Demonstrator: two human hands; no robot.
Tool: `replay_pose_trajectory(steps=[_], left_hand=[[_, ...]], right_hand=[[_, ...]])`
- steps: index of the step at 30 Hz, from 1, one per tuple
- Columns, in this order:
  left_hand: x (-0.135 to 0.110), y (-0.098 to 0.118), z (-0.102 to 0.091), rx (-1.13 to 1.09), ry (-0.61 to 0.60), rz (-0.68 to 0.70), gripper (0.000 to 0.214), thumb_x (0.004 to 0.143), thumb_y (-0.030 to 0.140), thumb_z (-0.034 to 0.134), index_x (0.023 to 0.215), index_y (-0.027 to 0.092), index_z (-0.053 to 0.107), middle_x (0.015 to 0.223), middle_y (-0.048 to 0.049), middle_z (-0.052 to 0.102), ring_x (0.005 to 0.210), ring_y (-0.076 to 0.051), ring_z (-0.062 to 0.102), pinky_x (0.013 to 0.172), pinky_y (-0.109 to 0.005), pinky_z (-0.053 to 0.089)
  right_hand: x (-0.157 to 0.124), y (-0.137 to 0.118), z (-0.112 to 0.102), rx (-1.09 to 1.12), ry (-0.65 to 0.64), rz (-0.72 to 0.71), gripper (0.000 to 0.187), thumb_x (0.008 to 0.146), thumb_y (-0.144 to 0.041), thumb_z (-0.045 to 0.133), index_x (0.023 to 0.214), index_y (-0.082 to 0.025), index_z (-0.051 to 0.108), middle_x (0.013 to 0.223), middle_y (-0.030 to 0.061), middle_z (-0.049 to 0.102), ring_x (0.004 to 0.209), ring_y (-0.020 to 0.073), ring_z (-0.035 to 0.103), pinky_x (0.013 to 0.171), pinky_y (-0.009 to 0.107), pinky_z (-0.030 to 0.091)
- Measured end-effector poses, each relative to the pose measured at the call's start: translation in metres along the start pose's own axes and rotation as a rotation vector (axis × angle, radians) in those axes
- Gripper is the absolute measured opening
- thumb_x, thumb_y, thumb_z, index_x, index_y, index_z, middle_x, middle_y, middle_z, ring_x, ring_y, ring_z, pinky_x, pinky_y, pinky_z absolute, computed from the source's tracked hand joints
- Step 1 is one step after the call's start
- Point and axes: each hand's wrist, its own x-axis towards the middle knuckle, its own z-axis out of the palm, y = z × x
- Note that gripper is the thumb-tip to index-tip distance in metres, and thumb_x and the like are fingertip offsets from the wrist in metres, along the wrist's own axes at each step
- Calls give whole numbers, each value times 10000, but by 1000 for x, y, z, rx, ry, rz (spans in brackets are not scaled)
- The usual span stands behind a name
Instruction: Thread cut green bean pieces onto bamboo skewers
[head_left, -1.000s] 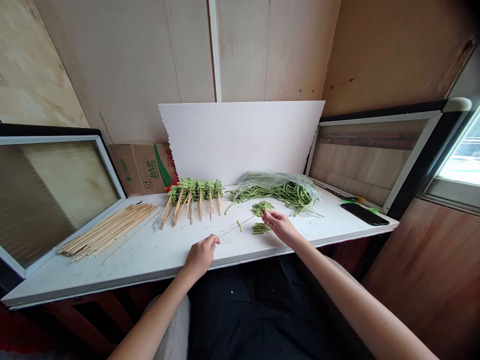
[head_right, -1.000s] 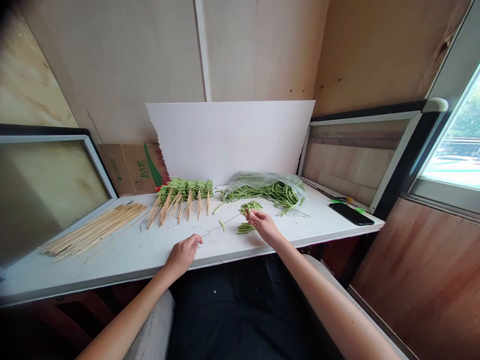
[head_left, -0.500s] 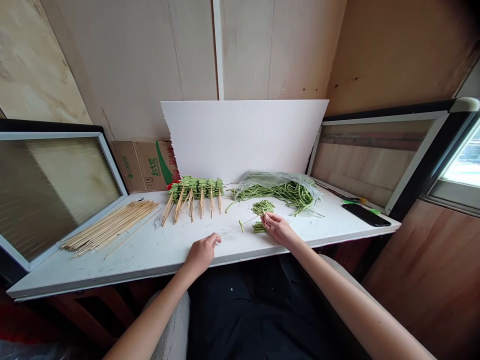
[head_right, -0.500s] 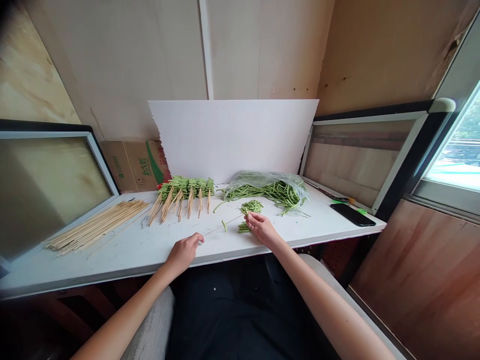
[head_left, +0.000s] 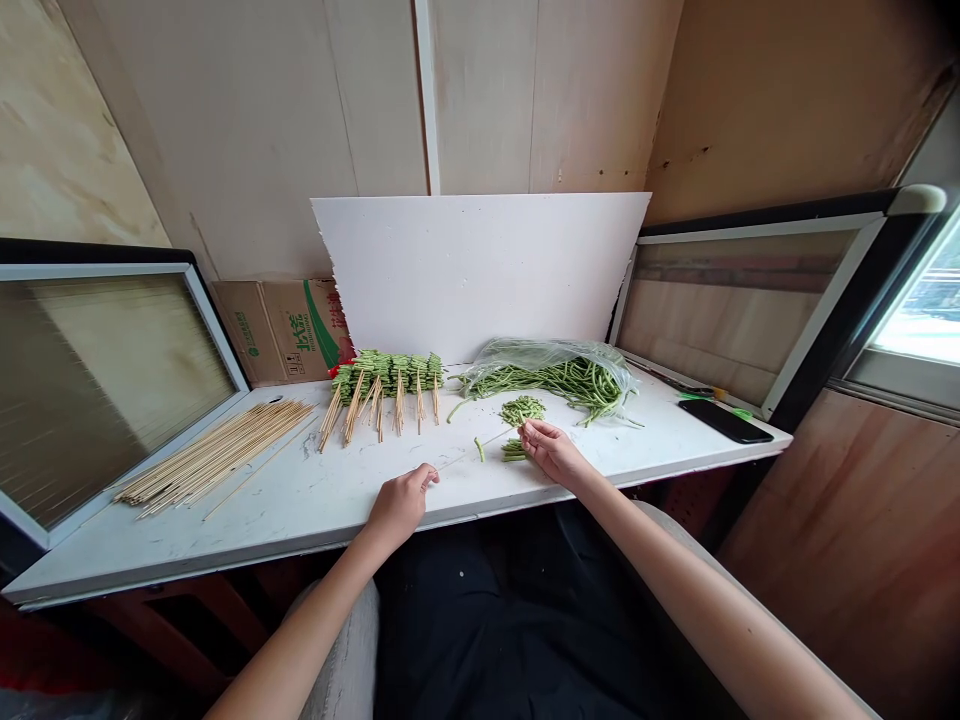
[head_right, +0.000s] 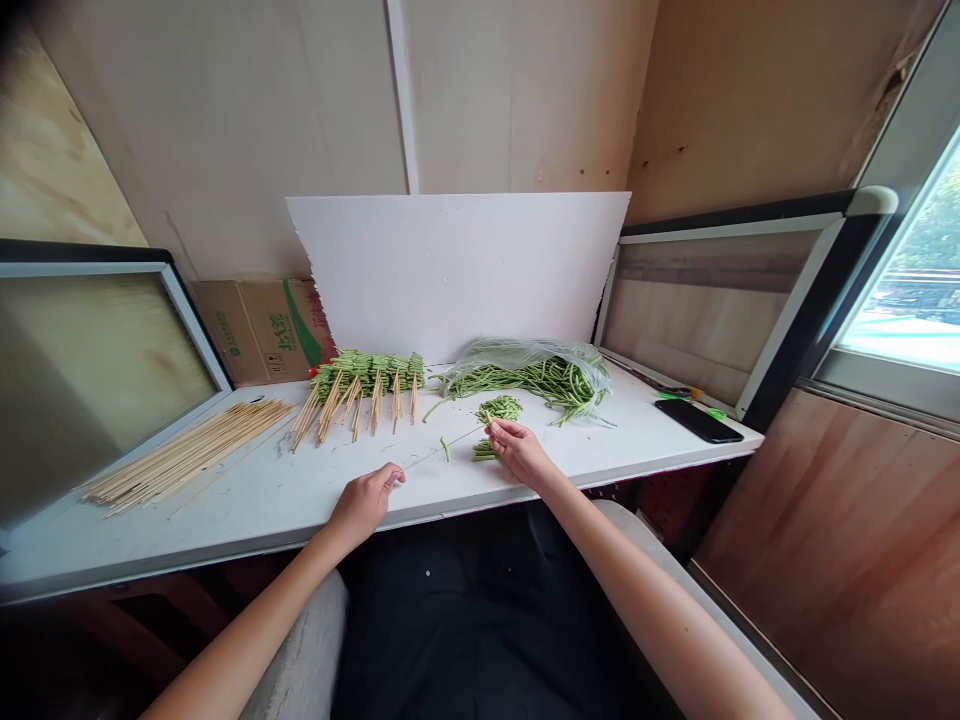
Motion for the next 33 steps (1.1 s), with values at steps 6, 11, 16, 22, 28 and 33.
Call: replay_pose_trajectory(steps=[6, 11, 16, 22, 28, 33], left_hand=[[1, 1, 0, -8, -1, -4, 280, 1041, 179, 408, 1055, 249, 678, 1059, -36, 806, 910, -220, 767, 724, -282, 510], [0, 2, -1, -15, -13, -17, 286, 1043, 176, 405, 1066, 248, 681, 1075, -35, 806, 913, -219, 766, 723, -281, 502], [0, 3, -3, -20, -9, -17, 285, 1042, 173, 411, 1056, 248, 685, 1057, -33, 807, 908, -221, 766, 718, -281, 499], [1, 2, -2, -95, 21, 2, 280, 1024, 151, 438, 1016, 248, 701, 1029, -26, 809, 909, -221, 764, 731, -282, 505], [1, -2, 0, -175, 66, 17, 281, 1000, 143, 464, 971, 243, 725, 945, -26, 798, 834, -209, 744, 719, -277, 500], [2, -5, 1, -182, 64, 23, 278, 981, 130, 461, 933, 234, 714, 899, -25, 780, 785, -197, 716, 705, -272, 482]], right_hand=[[-1, -1, 1, 83, -15, 19, 394, 682, -474, 958, 979, -265, 806, 938, 23, 747, 916, 180, 689, 887, 302, 576], [-2, -3, 2, 119, -23, 30, 384, 685, -449, 970, 972, -248, 814, 928, 34, 749, 880, 174, 671, 828, 283, 574], [-2, -4, 2, 158, -32, 32, 328, 705, -407, 967, 949, -246, 819, 893, 21, 733, 816, 152, 647, 777, 266, 563], [-2, -4, 3, 136, -5, 10, 327, 682, -412, 974, 904, -229, 818, 858, 24, 730, 805, 156, 654, 777, 281, 557], [-3, -3, 4, 125, 41, 21, 357, 598, -397, 1012, 842, -220, 820, 828, 26, 750, 800, 160, 673, 790, 295, 558], [-4, -1, 7, 96, 61, -1, 363, 567, -398, 1019, 821, -228, 826, 794, 28, 754, 779, 175, 678, 769, 313, 550]])
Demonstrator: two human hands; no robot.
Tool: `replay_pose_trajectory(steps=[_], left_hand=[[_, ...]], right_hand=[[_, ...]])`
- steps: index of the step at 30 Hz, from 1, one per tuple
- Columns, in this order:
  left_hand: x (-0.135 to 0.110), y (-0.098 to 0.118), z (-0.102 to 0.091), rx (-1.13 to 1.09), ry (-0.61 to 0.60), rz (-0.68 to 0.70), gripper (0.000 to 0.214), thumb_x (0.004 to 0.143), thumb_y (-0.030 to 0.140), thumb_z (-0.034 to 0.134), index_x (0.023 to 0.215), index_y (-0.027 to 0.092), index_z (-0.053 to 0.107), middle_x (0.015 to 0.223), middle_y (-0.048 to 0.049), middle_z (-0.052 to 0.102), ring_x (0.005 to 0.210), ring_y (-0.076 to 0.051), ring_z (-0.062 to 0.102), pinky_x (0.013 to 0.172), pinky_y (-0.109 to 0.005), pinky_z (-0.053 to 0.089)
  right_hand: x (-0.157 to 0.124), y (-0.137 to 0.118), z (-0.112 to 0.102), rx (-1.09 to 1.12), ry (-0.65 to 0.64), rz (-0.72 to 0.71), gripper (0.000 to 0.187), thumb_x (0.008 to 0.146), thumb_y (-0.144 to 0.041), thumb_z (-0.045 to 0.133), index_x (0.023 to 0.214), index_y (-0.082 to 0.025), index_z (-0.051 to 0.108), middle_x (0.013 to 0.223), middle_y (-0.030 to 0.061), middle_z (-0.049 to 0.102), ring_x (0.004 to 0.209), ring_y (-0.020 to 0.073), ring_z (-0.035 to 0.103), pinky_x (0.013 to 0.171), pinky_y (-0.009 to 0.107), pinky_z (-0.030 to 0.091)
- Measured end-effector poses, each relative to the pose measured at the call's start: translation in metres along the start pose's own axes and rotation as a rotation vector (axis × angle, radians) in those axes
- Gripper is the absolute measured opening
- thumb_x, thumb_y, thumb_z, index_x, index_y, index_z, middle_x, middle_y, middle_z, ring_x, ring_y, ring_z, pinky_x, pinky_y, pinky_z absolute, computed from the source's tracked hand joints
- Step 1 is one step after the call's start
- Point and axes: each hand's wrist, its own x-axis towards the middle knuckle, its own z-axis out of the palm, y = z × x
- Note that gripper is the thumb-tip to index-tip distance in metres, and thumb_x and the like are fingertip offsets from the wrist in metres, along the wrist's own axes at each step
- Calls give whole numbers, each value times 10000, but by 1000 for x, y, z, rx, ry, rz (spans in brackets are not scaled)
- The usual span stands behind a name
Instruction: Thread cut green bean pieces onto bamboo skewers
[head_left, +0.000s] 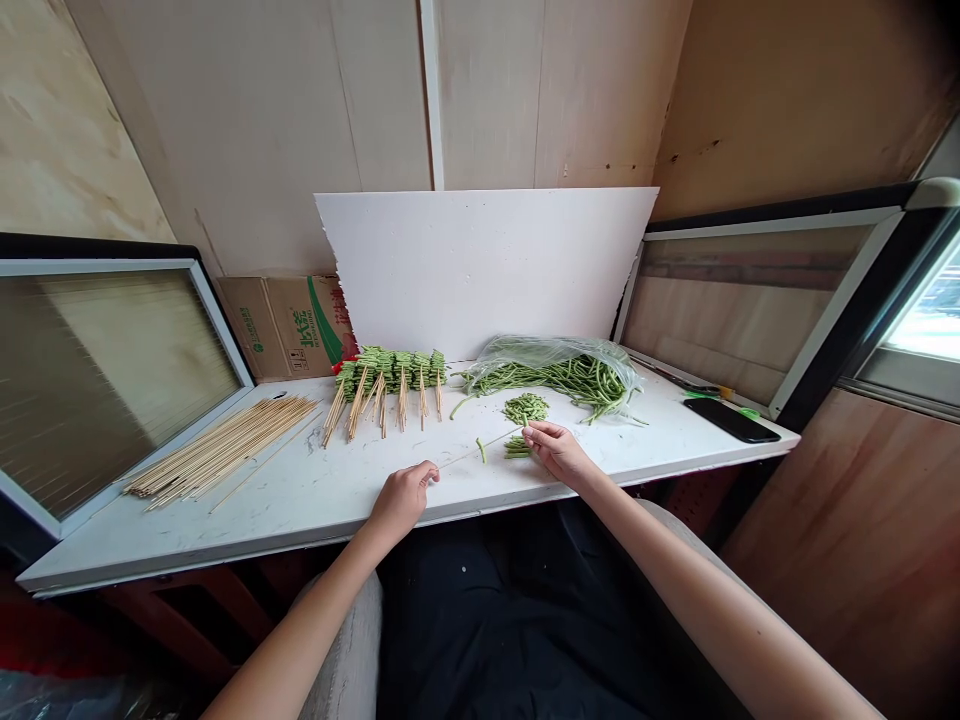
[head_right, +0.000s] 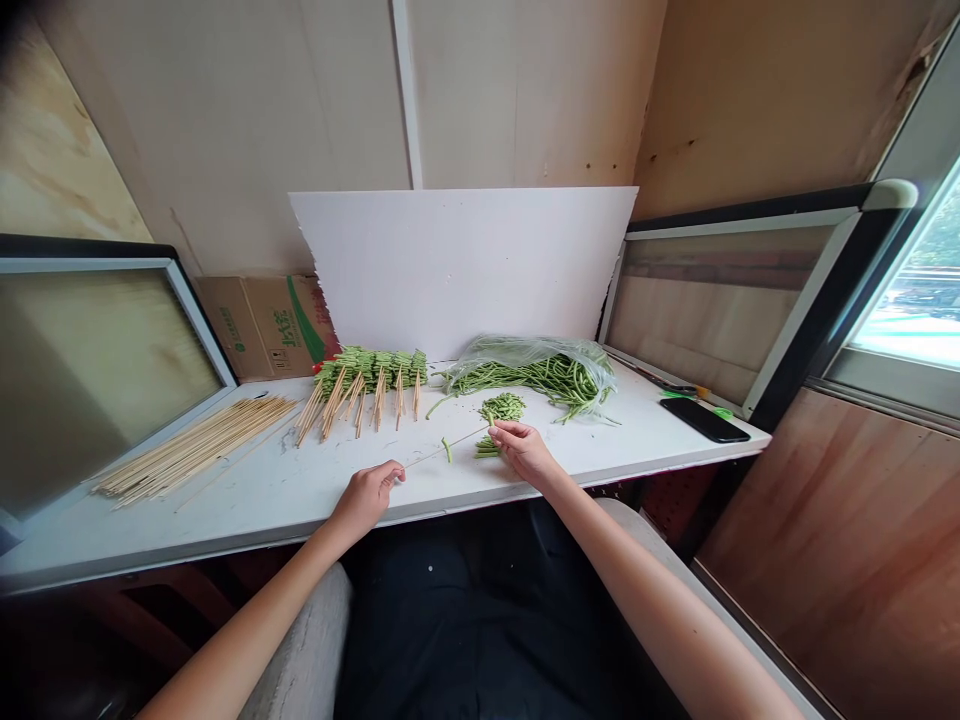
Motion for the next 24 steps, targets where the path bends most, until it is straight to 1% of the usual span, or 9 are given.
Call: replay_pose_trajectory(steps=[6, 10, 12, 14, 16, 18, 21, 24], left_hand=[[0, -1, -1, -6, -14, -24, 292, 951, 89, 445, 913, 232, 697, 863, -17, 758, 780, -195, 711, 697, -266, 475], [0, 1, 0, -28, 11, -32, 270, 980, 121, 463, 958, 237, 706, 882, -24, 765, 778, -196, 720, 665, -264, 476], [0, 0, 1, -44, 55, -7, 252, 1022, 174, 465, 1012, 234, 709, 873, -31, 761, 756, -191, 713, 675, -270, 490], [1, -1, 3, -67, 138, 28, 214, 1052, 241, 495, 1052, 223, 708, 881, -42, 757, 771, -189, 711, 711, -280, 512], [2, -2, 4, -89, 225, 60, 173, 1049, 287, 555, 1038, 214, 711, 901, -50, 760, 804, -191, 716, 738, -286, 527], [2, -3, 6, -100, 280, 83, 144, 1031, 292, 606, 995, 212, 720, 915, -52, 768, 816, -191, 720, 740, -287, 533], [2, -3, 7, -115, 305, 112, 117, 1011, 269, 640, 974, 215, 737, 899, -49, 776, 783, -187, 719, 732, -291, 548], [0, -2, 7, -134, 297, 119, 106, 1000, 245, 646, 975, 214, 745, 905, -53, 781, 787, -187, 724, 751, -297, 565]], right_hand=[[0, -4, 5, -49, 12, -42, 357, 538, -409, 1030, 787, -250, 830, 730, 5, 740, 716, 166, 648, 767, 340, 520], [-1, -16, 10, -113, 4, -39, 354, 579, -447, 1012, 824, -252, 847, 776, 18, 759, 741, 171, 643, 792, 343, 519], [-2, -21, 13, -129, 6, -45, 348, 608, -468, 996, 825, -240, 848, 784, 23, 746, 729, 162, 616, 761, 330, 513], [-4, -26, 16, -125, 29, -54, 350, 621, -476, 988, 817, -226, 842, 786, 26, 726, 707, 149, 583, 717, 315, 503], [-5, -27, 19, -112, 54, -64, 360, 624, -478, 987, 816, -215, 834, 787, 26, 710, 687, 138, 555, 681, 305, 490], [-6, -27, 20, -100, 66, -71, 377, 624, -489, 985, 823, -210, 829, 773, 21, 693, 677, 131, 538, 655, 295, 476], [-4, -25, 21, -101, 76, -84, 407, 632, -536, 969, 823, -207, 821, 761, 19, 678, 683, 130, 535, 622, 278, 459], [-3, -24, 20, -155, 114, -126, 421, 637, -560, 958, 836, -214, 824, 798, 26, 705, 697, 140, 550, 619, 280, 461]])
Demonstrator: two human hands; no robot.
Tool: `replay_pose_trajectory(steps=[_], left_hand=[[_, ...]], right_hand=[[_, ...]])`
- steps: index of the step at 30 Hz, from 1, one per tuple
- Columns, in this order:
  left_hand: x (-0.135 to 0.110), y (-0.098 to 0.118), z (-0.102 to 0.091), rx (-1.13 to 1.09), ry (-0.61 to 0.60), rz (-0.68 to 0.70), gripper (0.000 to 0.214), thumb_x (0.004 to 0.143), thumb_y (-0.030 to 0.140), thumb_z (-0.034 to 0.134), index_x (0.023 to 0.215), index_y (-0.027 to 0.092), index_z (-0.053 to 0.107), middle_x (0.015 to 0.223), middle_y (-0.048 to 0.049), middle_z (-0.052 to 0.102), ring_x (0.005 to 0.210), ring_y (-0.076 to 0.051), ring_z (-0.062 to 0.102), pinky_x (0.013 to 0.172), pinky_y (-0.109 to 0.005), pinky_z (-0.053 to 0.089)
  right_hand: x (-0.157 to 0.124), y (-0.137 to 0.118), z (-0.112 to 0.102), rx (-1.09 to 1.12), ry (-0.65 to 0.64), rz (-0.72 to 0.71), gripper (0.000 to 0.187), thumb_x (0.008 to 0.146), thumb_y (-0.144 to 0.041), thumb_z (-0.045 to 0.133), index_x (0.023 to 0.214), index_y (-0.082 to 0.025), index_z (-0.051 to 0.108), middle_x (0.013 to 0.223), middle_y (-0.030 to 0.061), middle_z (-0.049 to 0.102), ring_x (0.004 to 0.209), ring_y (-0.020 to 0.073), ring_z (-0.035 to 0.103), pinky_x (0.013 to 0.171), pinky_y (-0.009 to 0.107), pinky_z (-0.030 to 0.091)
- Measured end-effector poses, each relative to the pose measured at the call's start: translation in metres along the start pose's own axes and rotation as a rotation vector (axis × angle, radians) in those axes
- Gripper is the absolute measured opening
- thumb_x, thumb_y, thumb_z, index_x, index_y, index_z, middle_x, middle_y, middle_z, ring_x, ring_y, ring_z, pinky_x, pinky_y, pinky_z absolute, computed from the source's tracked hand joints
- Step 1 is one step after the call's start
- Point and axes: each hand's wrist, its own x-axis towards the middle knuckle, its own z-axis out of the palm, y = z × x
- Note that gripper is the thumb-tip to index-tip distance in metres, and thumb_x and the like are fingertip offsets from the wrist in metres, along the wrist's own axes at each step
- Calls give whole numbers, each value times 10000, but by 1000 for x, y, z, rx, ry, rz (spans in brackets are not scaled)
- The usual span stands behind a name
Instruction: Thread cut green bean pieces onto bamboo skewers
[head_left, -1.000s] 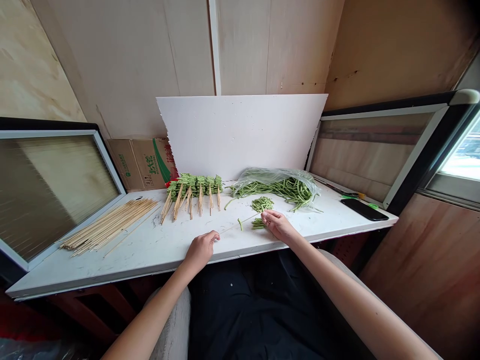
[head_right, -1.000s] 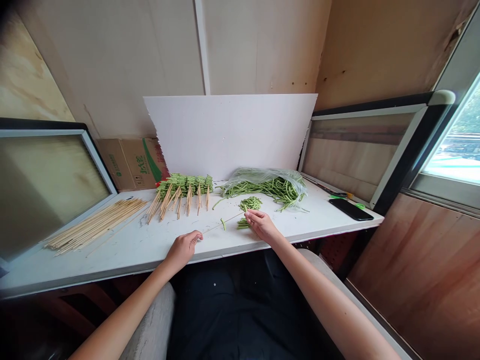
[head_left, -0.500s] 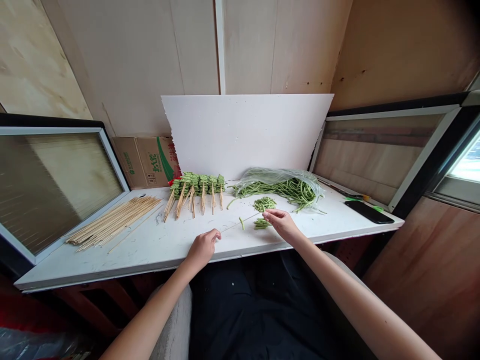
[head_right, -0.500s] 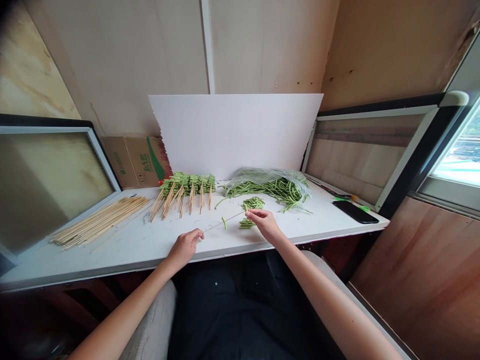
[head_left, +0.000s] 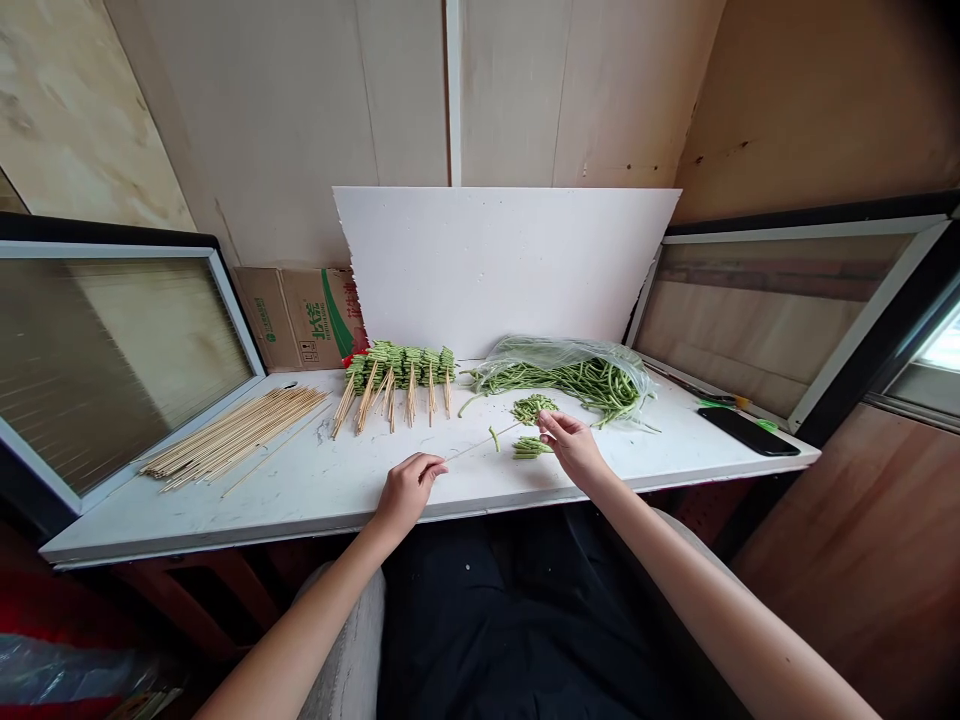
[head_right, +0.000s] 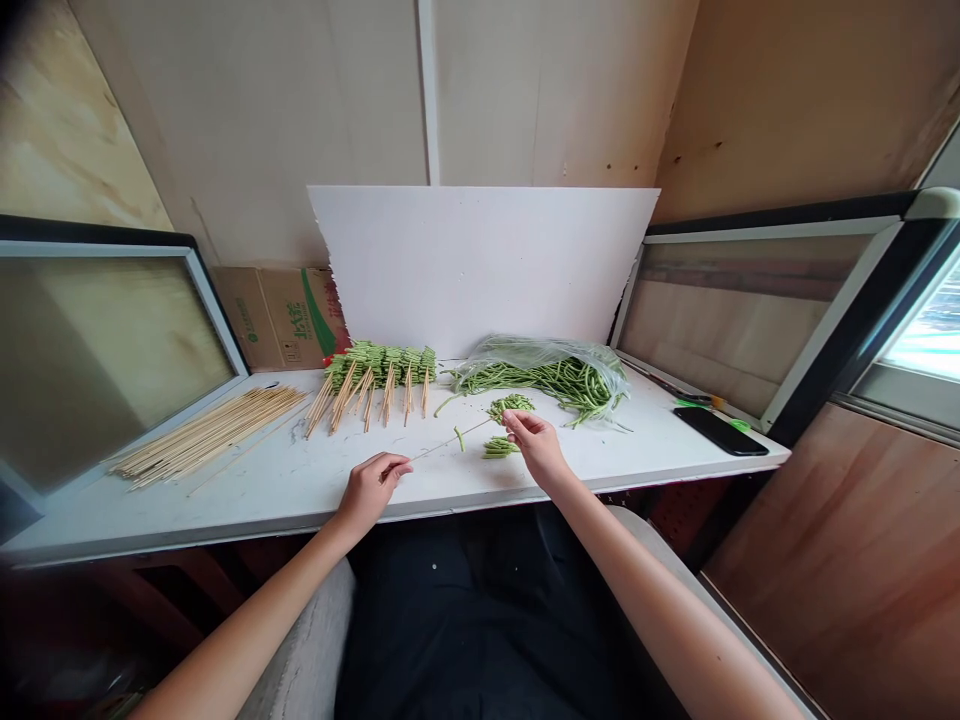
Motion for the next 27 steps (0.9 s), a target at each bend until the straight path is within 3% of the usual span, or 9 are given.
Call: replay_pose_trajectory(steps=[4, 9, 19, 27], left_hand=[[-1, 1, -1, -8, -34, -18, 217, 974, 98, 545, 964, 202, 735, 894, -47, 773, 778, -165, 720, 756, -278, 574], [-2, -2, -3, 9, -82, -28, 415, 808, -64, 430, 951, 194, 723, 838, -26, 748, 721, -141, 698, 743, -254, 573], [-4, -3, -4, 47, -50, -51, 227, 928, 50, 504, 893, 199, 672, 715, -6, 691, 680, -153, 688, 681, -246, 530], [-1, -2, -6, 72, -52, -126, 213, 926, 76, 487, 852, 211, 633, 689, 1, 668, 659, -160, 667, 668, -251, 499]], right_hand=[[-4, -6, 4, -124, 39, -109, 389, 679, -554, 941, 864, -228, 837, 830, 41, 748, 720, 168, 584, 677, 317, 491], [-19, -18, 19, -198, 48, -220, 376, 729, -575, 906, 886, -241, 836, 915, 76, 785, 860, 248, 671, 781, 376, 525], [-31, -17, 31, -161, 75, -204, 404, 753, -598, 881, 794, -217, 756, 873, 73, 752, 864, 245, 670, 781, 365, 516], [-34, -8, 35, -155, 95, -189, 447, 756, -640, 860, 803, -215, 728, 878, 79, 737, 872, 249, 667, 760, 360, 530]])
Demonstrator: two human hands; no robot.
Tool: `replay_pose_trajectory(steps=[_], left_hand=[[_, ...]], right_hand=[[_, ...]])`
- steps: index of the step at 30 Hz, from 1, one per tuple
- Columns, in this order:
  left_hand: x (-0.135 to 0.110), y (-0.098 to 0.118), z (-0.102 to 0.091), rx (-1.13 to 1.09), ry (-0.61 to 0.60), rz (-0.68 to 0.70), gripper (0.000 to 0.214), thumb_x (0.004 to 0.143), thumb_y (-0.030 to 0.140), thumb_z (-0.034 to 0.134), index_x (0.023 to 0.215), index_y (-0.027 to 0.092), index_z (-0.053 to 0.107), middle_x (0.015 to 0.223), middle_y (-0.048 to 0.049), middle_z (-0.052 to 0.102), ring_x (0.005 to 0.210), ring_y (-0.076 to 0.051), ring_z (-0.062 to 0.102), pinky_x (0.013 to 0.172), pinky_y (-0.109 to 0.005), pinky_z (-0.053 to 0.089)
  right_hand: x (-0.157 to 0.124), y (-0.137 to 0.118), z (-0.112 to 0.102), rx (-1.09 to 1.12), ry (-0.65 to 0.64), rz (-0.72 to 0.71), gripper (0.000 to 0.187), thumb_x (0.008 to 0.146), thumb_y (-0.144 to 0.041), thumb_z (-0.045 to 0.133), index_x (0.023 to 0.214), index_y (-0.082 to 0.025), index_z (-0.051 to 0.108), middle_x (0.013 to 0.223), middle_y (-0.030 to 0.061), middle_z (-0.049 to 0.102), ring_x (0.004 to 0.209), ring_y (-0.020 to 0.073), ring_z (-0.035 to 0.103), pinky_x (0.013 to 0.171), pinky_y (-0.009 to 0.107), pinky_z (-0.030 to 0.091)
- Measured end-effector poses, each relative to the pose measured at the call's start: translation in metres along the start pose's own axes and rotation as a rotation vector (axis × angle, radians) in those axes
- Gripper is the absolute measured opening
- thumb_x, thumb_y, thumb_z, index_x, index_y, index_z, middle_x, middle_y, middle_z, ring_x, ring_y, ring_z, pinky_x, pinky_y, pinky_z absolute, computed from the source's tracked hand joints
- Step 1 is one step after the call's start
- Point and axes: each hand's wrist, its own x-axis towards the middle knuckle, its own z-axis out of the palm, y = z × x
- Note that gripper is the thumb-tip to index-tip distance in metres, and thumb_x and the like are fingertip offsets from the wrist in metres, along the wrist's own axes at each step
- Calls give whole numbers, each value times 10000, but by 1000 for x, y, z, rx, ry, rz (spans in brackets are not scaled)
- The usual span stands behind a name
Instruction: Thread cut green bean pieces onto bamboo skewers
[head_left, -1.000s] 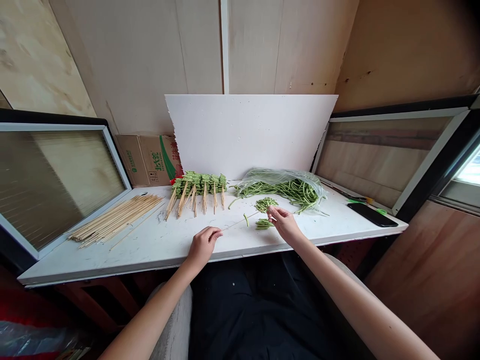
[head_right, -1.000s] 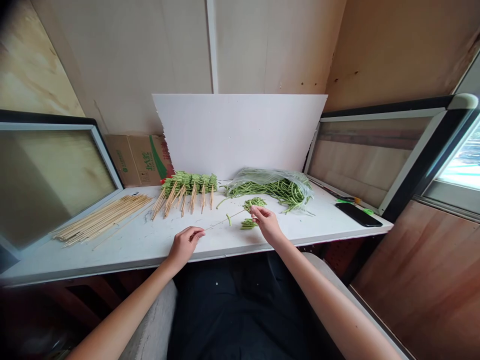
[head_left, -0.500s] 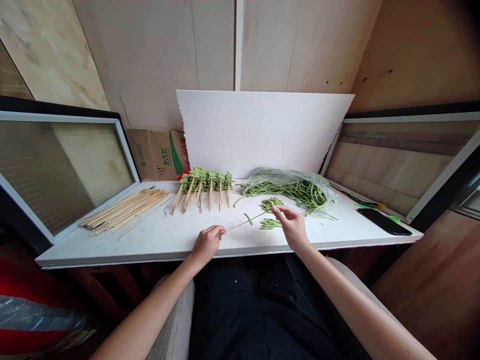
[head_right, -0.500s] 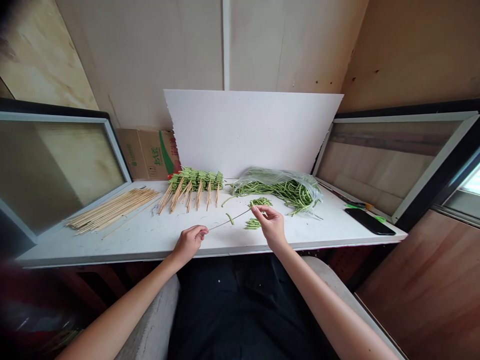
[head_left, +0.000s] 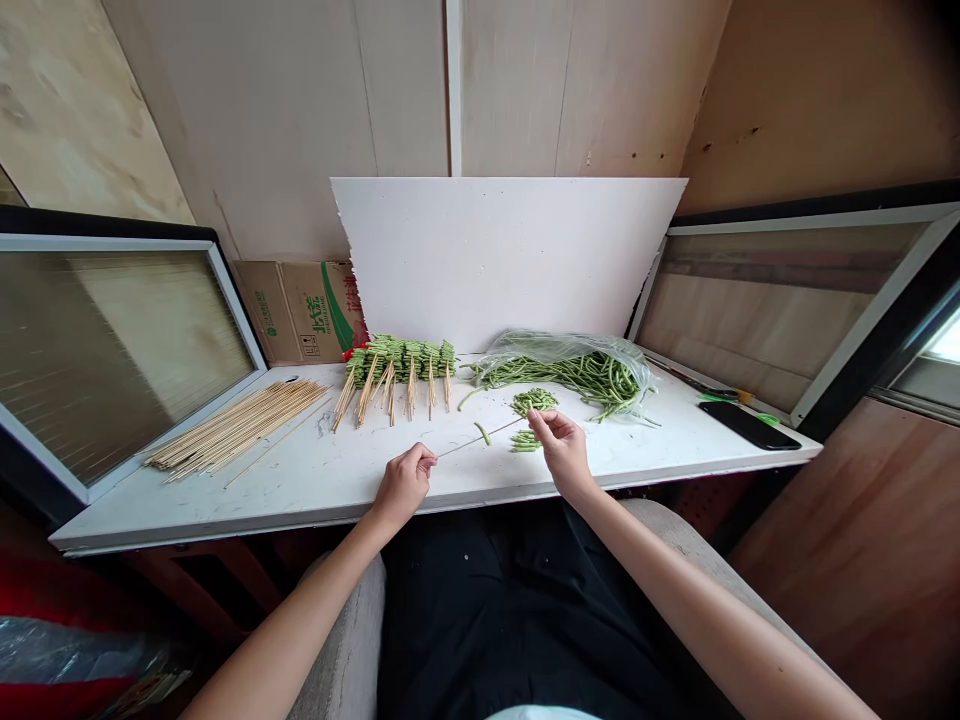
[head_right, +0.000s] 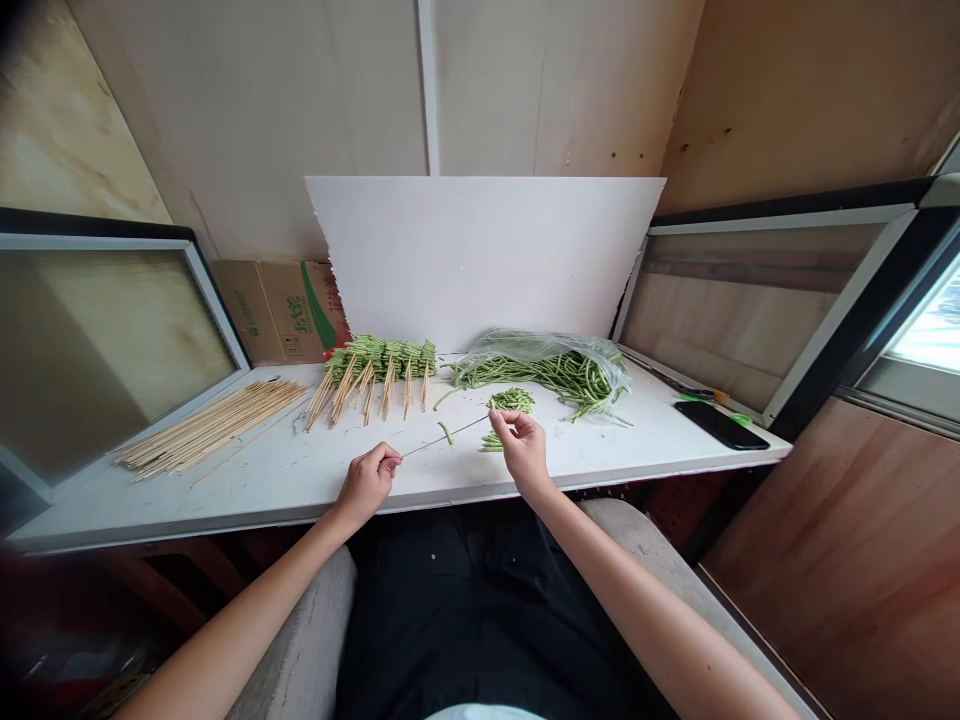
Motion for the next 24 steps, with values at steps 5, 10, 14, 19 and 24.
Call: replay_pose_trajectory(steps=[5, 10, 14, 19, 24], left_hand=[[3, -4, 1, -83, -62, -30, 305, 820, -12, 441, 856, 205, 653, 747, -6, 698, 697, -150, 680, 692, -237, 514], [3, -8, 2, -125, -76, -12, 286, 809, -2, 444, 812, 192, 654, 775, -20, 708, 734, -150, 675, 719, -241, 517], [3, -8, 1, -117, -113, 4, 275, 815, 16, 438, 802, 188, 653, 760, -21, 687, 715, -147, 647, 706, -245, 499], [2, -9, 1, -114, -140, 11, 267, 810, 31, 444, 805, 185, 661, 742, -20, 661, 697, -147, 614, 678, -246, 486], [3, -9, 0, -124, -152, 14, 257, 817, 38, 455, 794, 186, 663, 723, -14, 646, 677, -141, 594, 659, -235, 470]], right_hand=[[1, -3, -1, -31, -27, -49, 448, 775, -645, 845, 864, -216, 750, 905, 76, 744, 880, 252, 666, 784, 376, 550], [-1, 0, 0, -41, -23, -87, 406, 809, -614, 833, 884, -220, 765, 905, 64, 737, 871, 240, 664, 768, 361, 538], [-4, 1, 2, -34, -15, -83, 396, 812, -607, 834, 876, -223, 756, 908, 70, 734, 880, 246, 660, 773, 368, 543], [-4, 1, 2, -29, -19, -76, 422, 803, -634, 828, 869, -224, 753, 893, 65, 733, 855, 240, 658, 764, 374, 546], [-5, 4, 2, -24, -21, -60, 436, 800, -649, 823, 860, -224, 745, 889, 69, 732, 842, 239, 653, 751, 373, 543]])
